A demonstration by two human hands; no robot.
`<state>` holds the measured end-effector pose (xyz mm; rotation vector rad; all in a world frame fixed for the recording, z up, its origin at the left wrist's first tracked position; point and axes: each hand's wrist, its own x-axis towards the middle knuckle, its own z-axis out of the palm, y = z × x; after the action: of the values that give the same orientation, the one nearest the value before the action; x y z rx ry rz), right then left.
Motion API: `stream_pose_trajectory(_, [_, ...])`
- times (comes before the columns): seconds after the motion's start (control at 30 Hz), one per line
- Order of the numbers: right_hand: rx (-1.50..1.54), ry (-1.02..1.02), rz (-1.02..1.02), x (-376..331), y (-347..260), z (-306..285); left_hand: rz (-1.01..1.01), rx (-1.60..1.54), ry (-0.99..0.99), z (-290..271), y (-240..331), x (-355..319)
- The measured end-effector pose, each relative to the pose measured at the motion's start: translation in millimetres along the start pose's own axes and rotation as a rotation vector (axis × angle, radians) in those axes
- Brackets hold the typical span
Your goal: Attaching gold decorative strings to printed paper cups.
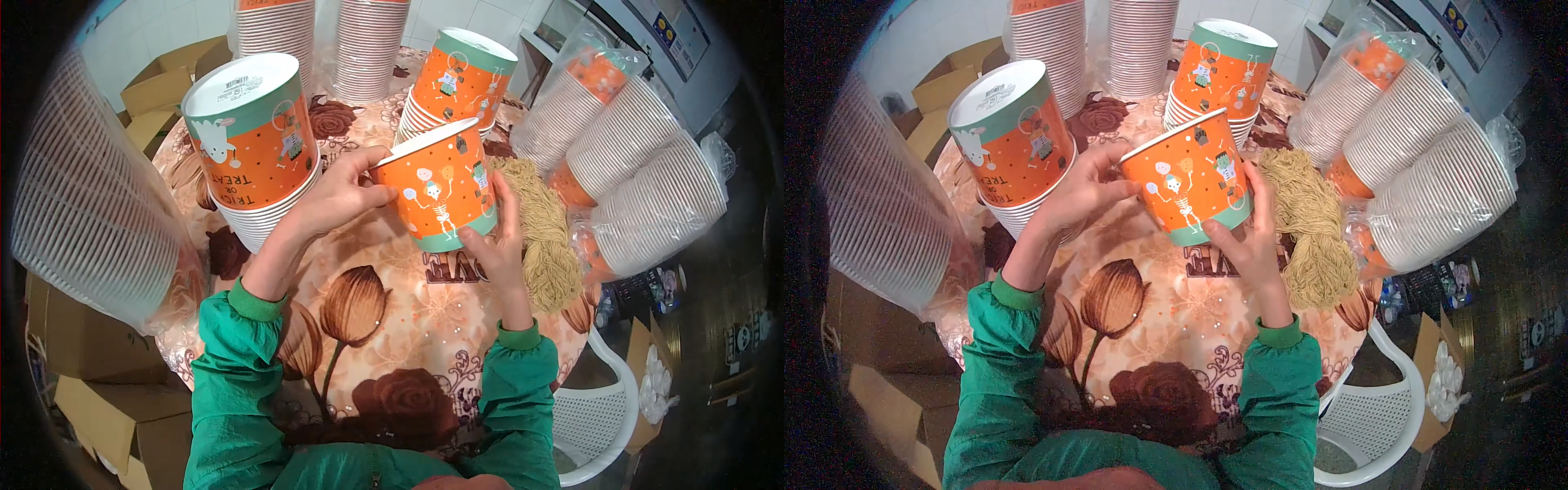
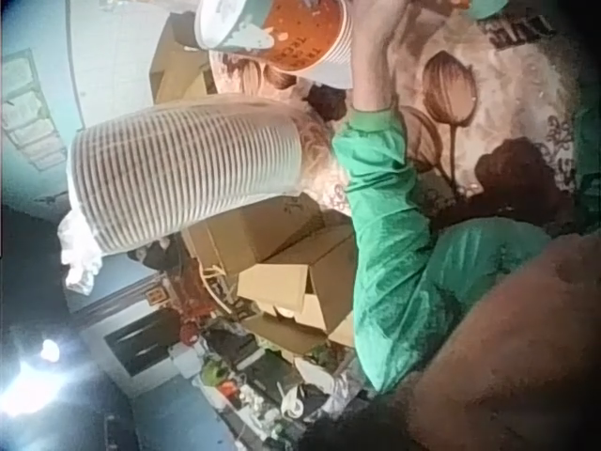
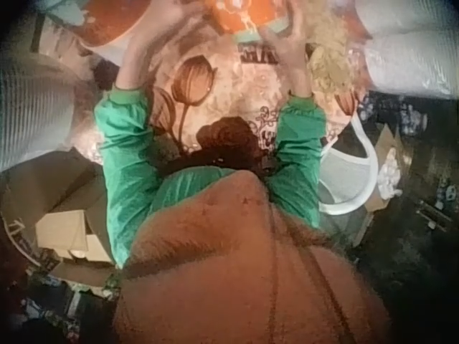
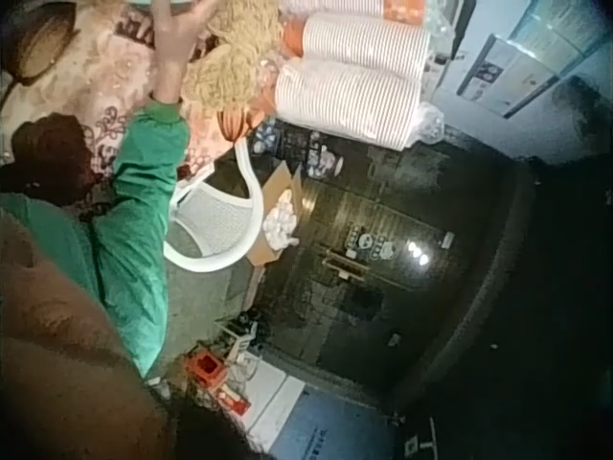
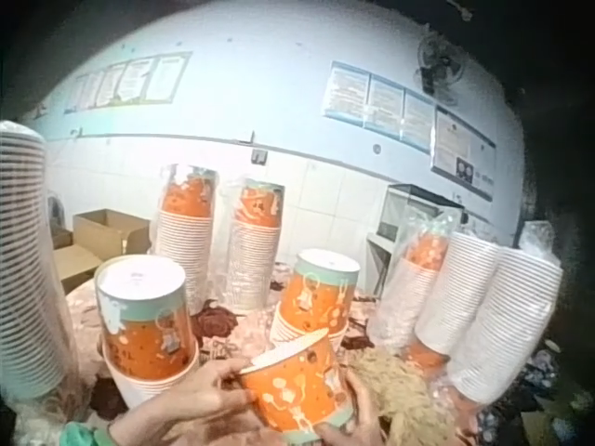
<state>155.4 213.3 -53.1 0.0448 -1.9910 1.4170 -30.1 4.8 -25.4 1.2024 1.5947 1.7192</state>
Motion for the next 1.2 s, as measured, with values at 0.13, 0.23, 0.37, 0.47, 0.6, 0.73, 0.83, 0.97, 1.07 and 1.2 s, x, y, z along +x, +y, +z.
stream_pose_trajectory(0.13, [-0.23, 0.012, -0.142, -1.0, 5.2, 0.4, -0.009, 0.019, -0.052, 8.1, 15.4, -5.4])
stream_pose_trajectory(0.23, [-0.532, -0.002, -0.297, -0.5, 3.2, 0.9, -0.006, -0.026, -0.054, 14.1, 18.0, -7.4])
stream_pose_trajectory(0.37, [-0.569, 0.014, -0.363, -0.1, -1.4, 5.9, 0.089, -0.188, -0.027, 11.4, 11.8, -5.5])
stream_pose_trajectory(0.47, [-0.638, -0.011, -0.369, -2.0, 2.1, 6.6, 0.056, -0.237, -0.016, 12.3, 12.5, -5.7])
stream_pose_trajectory(0.6, [-0.634, 0.005, -0.374, -7.0, 13.5, 14.2, 0.018, -0.149, 0.015, 19.4, 19.6, -7.3])
stream_pose_trajectory(0.73, [-0.598, 0.014, -0.308, -14.3, 37.4, 22.8, 0.056, 0.099, 0.079, 31.6, 24.0, -13.3])
stream_pose_trajectory(0.83, [-0.586, 0.017, -0.266, -17.8, 37.7, 24.5, 0.1, 0.353, 0.19, 33.4, 22.1, -17.4])
stream_pose_trajectory(0.97, [-0.611, -0.02, -0.213, -12.7, 30.2, 14.4, 0.038, 0.4, 0.177, 24.7, 31.5, -21.1])
stream_pose_trajectory(1.07, [-0.626, 0.12, -0.154, -10.5, 32.0, -13.0, -0.015, 0.456, 0.156, 23.1, 29.4, -22.7])
stream_pose_trajectory(1.2, [-0.596, 0.301, -0.053, -12.0, 29.6, -64.5, 0.302, 0.903, 0.283, 42.0, 14.9, -15.6])
